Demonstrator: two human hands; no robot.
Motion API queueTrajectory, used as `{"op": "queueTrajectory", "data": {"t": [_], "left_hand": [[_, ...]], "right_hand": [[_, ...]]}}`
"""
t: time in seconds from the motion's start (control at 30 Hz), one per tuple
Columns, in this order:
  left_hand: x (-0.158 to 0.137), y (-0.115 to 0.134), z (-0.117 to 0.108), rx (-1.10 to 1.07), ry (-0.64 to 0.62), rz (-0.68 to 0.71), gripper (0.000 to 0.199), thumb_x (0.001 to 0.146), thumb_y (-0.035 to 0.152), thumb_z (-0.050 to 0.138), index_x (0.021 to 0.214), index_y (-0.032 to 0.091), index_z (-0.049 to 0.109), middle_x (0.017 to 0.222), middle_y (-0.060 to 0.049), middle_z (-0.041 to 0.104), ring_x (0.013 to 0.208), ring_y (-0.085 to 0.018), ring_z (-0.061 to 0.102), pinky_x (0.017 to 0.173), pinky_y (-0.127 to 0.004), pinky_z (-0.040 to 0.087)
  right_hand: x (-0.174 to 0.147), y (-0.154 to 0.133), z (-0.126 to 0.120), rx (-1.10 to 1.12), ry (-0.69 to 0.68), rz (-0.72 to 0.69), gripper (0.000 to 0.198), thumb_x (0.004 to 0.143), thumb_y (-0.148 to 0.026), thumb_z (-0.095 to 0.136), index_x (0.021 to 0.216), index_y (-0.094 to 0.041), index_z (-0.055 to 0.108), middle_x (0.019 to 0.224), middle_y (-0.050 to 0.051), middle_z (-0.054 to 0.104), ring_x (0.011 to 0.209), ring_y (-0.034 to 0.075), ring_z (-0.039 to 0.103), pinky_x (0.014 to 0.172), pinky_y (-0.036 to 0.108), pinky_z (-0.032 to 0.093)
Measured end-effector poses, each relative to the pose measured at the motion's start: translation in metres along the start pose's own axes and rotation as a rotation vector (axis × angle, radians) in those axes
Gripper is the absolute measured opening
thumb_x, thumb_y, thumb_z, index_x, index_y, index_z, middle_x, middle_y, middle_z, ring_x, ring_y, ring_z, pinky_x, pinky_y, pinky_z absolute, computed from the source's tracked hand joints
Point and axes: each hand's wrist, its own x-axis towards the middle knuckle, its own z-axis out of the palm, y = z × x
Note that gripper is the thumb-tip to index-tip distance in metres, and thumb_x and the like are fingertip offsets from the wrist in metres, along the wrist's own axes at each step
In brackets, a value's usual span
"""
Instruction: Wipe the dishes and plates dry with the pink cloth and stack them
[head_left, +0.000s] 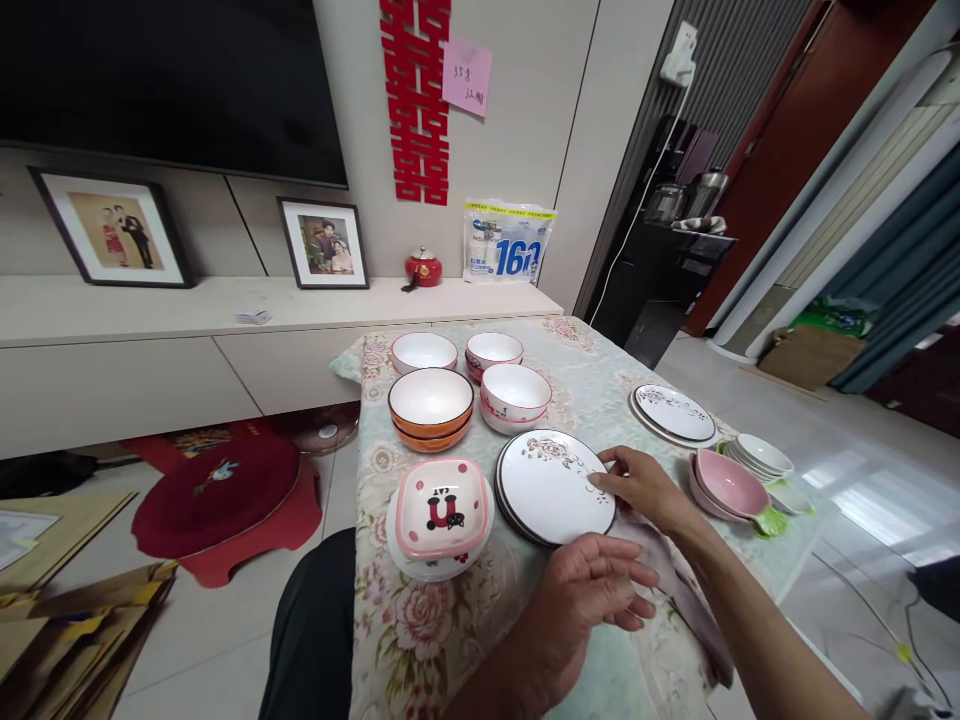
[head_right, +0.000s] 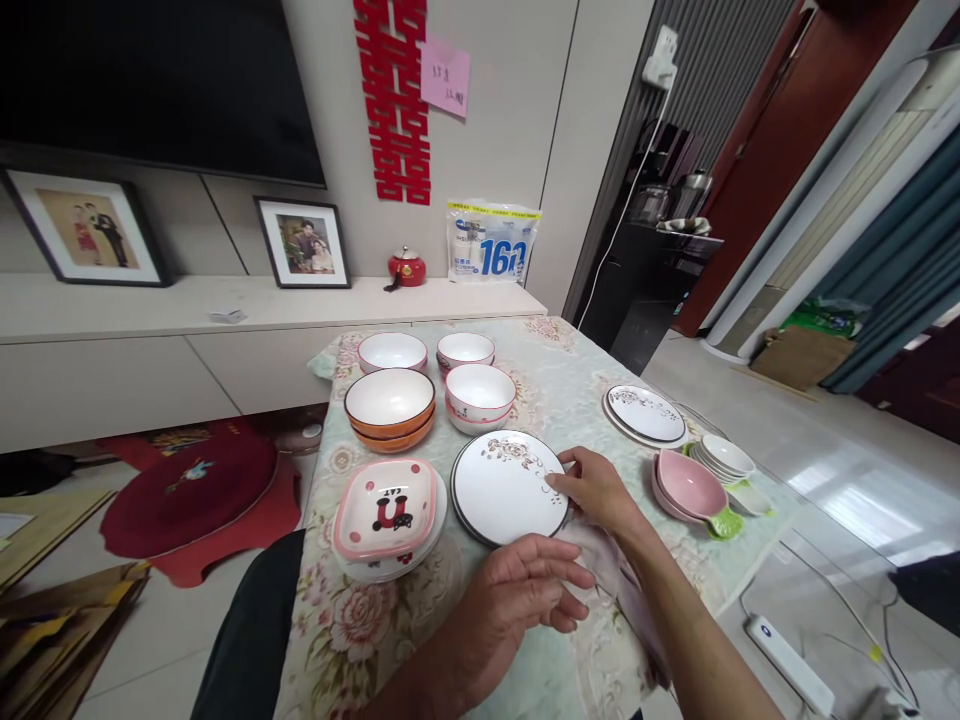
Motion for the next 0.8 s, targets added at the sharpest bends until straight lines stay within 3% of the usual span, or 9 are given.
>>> {"op": "queueTrajectory", "data": {"t": [0.13, 0.33, 0.43, 0.57, 0.67, 0.8], "left_hand": [[-0.001, 0.002, 0.001, 0.009, 0.008, -0.008, 0.04, 0.064, 0.027, 0.075, 0.101, 0.013, 0.072, 0.1, -0.014, 0.076, 0.075, -0.019, 0.068, 0.074, -0.034, 0.045], [-0.004, 0.007, 0.003, 0.016, -0.034, -0.068, 0.041, 0.063, 0.029, 0.077, 0.1, 0.013, 0.071, 0.097, -0.012, 0.075, 0.072, -0.017, 0.067, 0.07, -0.032, 0.045], [-0.002, 0.005, 0.002, 0.003, -0.048, -0.1, 0.045, 0.067, 0.046, 0.078, 0.096, 0.012, 0.071, 0.092, -0.013, 0.074, 0.068, -0.017, 0.066, 0.067, -0.033, 0.048], [0.002, 0.0, -0.001, -0.064, -0.063, -0.126, 0.069, 0.069, 0.071, 0.069, 0.098, 0.008, 0.069, 0.088, -0.016, 0.072, 0.066, -0.021, 0.068, 0.066, -0.039, 0.052], [0.003, 0.001, -0.002, -0.136, -0.04, -0.058, 0.066, 0.071, 0.064, 0.073, 0.106, 0.009, 0.065, 0.097, -0.017, 0.073, 0.075, -0.025, 0.071, 0.074, -0.042, 0.053], [0.003, 0.007, -0.001, -0.22, -0.007, 0.15, 0.053, 0.078, 0.043, 0.077, 0.122, 0.019, 0.06, 0.126, -0.015, 0.068, 0.105, -0.03, 0.07, 0.088, -0.043, 0.051]], "right_hand": [[-0.009, 0.002, -0.006, 0.16, -0.054, 0.051, 0.033, 0.067, -0.036, 0.071, 0.093, -0.019, 0.063, 0.057, -0.007, 0.053, 0.04, 0.01, 0.047, 0.037, 0.024, 0.038], [-0.024, 0.005, -0.01, 0.401, -0.061, 0.134, 0.025, 0.065, -0.038, 0.071, 0.075, -0.019, 0.058, 0.044, -0.008, 0.047, 0.03, 0.007, 0.036, 0.031, 0.02, 0.023], [-0.029, 0.007, -0.01, 0.53, -0.03, 0.128, 0.03, 0.063, -0.039, 0.074, 0.074, -0.018, 0.056, 0.044, -0.008, 0.045, 0.03, 0.005, 0.032, 0.033, 0.019, 0.02], [-0.033, 0.009, -0.015, 0.665, 0.033, 0.103, 0.035, 0.06, -0.038, 0.079, 0.072, -0.019, 0.053, 0.046, -0.008, 0.045, 0.034, 0.004, 0.031, 0.034, 0.018, 0.021], [-0.041, 0.006, -0.022, 0.73, 0.106, 0.08, 0.037, 0.06, -0.036, 0.082, 0.077, -0.019, 0.053, 0.051, -0.009, 0.047, 0.035, 0.003, 0.031, 0.034, 0.018, 0.021], [-0.057, -0.001, -0.023, 0.752, 0.161, 0.043, 0.035, 0.064, -0.033, 0.082, 0.086, -0.018, 0.06, 0.055, -0.007, 0.051, 0.034, 0.004, 0.033, 0.032, 0.018, 0.021]]}}
